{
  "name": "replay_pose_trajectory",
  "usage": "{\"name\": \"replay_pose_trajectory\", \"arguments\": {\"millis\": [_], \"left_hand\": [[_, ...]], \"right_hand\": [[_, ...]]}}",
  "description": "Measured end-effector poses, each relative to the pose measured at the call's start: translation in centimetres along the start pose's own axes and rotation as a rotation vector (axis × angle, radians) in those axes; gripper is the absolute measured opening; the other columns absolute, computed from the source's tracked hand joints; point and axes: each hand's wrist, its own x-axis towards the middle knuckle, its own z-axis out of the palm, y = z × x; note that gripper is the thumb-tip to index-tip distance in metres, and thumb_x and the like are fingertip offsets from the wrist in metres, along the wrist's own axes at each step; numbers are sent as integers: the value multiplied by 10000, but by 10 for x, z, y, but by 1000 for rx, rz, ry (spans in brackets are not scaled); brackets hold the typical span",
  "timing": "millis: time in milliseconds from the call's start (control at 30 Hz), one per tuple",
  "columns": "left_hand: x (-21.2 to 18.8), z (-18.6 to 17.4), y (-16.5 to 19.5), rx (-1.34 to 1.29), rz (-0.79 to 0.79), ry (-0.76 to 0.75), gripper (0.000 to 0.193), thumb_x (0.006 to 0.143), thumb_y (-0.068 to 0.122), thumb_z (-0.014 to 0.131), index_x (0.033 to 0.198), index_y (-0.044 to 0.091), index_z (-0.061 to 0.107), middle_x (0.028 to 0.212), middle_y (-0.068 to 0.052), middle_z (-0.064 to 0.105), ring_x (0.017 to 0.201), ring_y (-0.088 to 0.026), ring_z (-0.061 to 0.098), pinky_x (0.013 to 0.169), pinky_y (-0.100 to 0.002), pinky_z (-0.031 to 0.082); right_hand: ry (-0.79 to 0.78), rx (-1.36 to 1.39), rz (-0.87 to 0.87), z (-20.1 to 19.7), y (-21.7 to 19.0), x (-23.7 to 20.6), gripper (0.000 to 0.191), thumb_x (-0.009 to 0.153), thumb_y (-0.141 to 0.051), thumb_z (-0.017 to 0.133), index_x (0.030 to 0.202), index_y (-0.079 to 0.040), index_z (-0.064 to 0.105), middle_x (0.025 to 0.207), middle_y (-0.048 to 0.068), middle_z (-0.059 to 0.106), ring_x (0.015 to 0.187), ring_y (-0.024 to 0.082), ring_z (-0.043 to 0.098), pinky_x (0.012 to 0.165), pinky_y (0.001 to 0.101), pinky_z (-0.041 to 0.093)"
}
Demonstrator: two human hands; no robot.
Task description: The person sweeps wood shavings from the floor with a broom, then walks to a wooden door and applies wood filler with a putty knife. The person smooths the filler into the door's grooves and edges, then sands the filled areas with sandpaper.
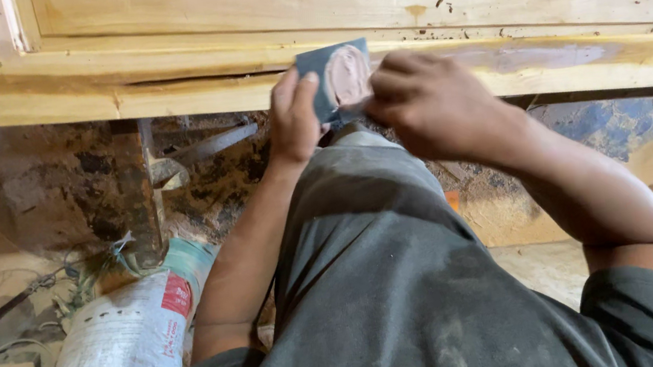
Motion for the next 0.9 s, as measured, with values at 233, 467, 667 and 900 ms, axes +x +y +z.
{"name": "replay_pose_trajectory", "arguments": {"millis": [233, 467, 667, 900], "left_hand": [[4, 3, 6, -444, -222, 222, 204, 1012, 222, 492, 1044, 39, 579, 754, -96, 606, 452, -122, 513, 337, -238, 396], [8, 12, 10, -616, -212, 310, 190, 1028, 174, 451, 1073, 30, 567, 830, -74, 647, 515, -111, 518, 397, -247, 413], [16, 10, 17, -564, -113, 279, 208, 1040, 177, 460, 1078, 4, 569, 815, -100, 611, 486, -125, 516, 368, -261, 417], [11, 19, 16, -468, -269, 366, 209, 999, 186, 487, 1109, 30, 573, 853, -95, 668, 516, -98, 538, 384, -239, 444]], "right_hand": [[262, 365, 459, 24, 6, -24, 243, 973, 16, 707, 1208, -31, 750, 996, 110, 661, 859, 192, 632, 666, 366, 559], [230, 11, 328, 69, -21, -36, 395, 888, 94, 674, 1260, -24, 737, 908, 109, 630, 793, 214, 609, 494, 306, 492], [258, 84, 447, 63, -15, -46, 351, 881, 54, 660, 1213, -31, 739, 972, 123, 649, 826, 225, 620, 590, 362, 534], [636, 487, 633, 51, -13, -45, 318, 948, 84, 662, 1252, 5, 714, 937, 123, 625, 852, 254, 613, 767, 344, 496]]}}
